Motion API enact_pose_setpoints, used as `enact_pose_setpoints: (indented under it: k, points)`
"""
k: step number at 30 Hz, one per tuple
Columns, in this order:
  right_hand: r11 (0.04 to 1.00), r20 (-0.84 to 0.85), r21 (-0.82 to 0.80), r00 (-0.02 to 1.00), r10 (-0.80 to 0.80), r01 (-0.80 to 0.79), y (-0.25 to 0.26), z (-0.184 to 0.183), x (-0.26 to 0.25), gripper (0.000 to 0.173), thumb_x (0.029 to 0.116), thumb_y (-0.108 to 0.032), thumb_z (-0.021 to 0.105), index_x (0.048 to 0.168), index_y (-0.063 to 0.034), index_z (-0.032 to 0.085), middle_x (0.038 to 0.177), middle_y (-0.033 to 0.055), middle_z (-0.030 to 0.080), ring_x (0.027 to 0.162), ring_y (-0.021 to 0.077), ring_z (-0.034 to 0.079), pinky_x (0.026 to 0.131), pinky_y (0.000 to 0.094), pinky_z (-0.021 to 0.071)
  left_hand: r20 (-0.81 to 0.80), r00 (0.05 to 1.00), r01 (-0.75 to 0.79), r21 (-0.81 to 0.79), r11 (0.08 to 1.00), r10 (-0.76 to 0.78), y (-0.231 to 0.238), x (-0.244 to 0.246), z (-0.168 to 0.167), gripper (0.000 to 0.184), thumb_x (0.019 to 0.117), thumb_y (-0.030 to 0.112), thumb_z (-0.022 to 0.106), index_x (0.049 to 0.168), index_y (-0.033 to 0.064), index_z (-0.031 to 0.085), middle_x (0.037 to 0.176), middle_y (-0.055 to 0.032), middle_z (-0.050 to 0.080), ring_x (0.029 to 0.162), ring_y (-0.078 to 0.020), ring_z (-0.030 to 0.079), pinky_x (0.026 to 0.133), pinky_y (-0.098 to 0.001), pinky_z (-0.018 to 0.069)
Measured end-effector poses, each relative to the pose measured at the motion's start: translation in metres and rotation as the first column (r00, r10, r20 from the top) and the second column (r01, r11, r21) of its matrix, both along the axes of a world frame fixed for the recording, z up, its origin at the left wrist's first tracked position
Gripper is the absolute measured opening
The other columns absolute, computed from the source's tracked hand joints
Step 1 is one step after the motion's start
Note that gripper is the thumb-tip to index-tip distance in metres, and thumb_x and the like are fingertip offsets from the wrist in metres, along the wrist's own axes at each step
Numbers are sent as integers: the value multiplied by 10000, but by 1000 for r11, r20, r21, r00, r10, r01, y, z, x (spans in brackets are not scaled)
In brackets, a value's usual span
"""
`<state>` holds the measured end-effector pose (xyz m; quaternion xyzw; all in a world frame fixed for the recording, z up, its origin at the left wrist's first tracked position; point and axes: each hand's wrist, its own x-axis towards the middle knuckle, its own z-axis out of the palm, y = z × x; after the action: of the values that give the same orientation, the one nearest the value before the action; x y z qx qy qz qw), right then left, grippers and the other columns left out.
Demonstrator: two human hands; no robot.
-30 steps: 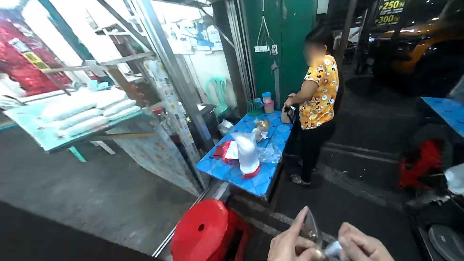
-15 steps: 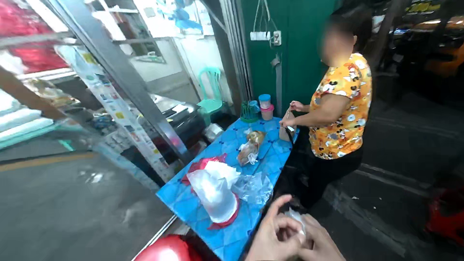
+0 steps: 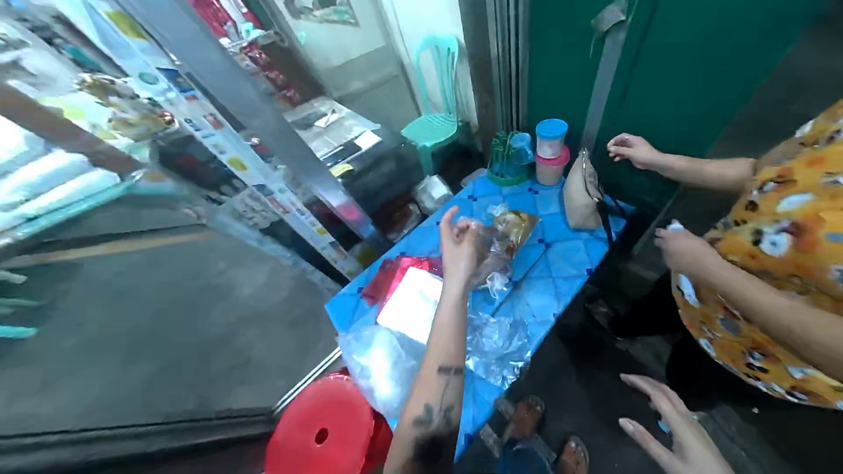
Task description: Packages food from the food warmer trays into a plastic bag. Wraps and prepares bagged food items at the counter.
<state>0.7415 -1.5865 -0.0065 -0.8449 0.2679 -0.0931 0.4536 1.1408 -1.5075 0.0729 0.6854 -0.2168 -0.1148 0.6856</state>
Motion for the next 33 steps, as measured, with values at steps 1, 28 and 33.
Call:
enact_pose_setpoints:
  k: [1, 28, 33]
  points:
    - [1000, -41, 18, 999, 8, -7, 1, -3, -6, 620, 944, -332, 722, 1426, 19, 551, 1418, 284, 550, 1305, 443, 540, 1031, 571, 493, 11, 1000, -23, 28, 999, 23, -15, 19, -10, 594, 1010, 53, 544, 1539, -4, 279, 1150, -180, 644, 994, -206, 652, 906, -385, 543]
    - [983, -440, 182, 891, 110, -32, -41, 8, 71, 486, 1042, -332, 597, 1485, -141, 536, 1474, 207, 531, 1346, 380, 535, 1125, 576, 426, 272, 961, -101, 162, 982, 54, -153, 75, -74, 450, 998, 30, 486, 1437, -66, 465, 1460, -304, 464, 1301, -365, 512, 1073, -423, 454]
    - [700, -17, 562, 852, -523, 441, -83, -52, 108, 486, 1048, -235, 580, 1483, -45, 474, 1393, 220, 575, 1204, 319, 623, 992, 492, 530, 240, 877, 418, 43, 907, -416, -204, -75, -83, 446, 1028, 51, 460, 1443, -100, 406, 1491, -296, 421, 1350, -323, 471, 1100, -400, 431]
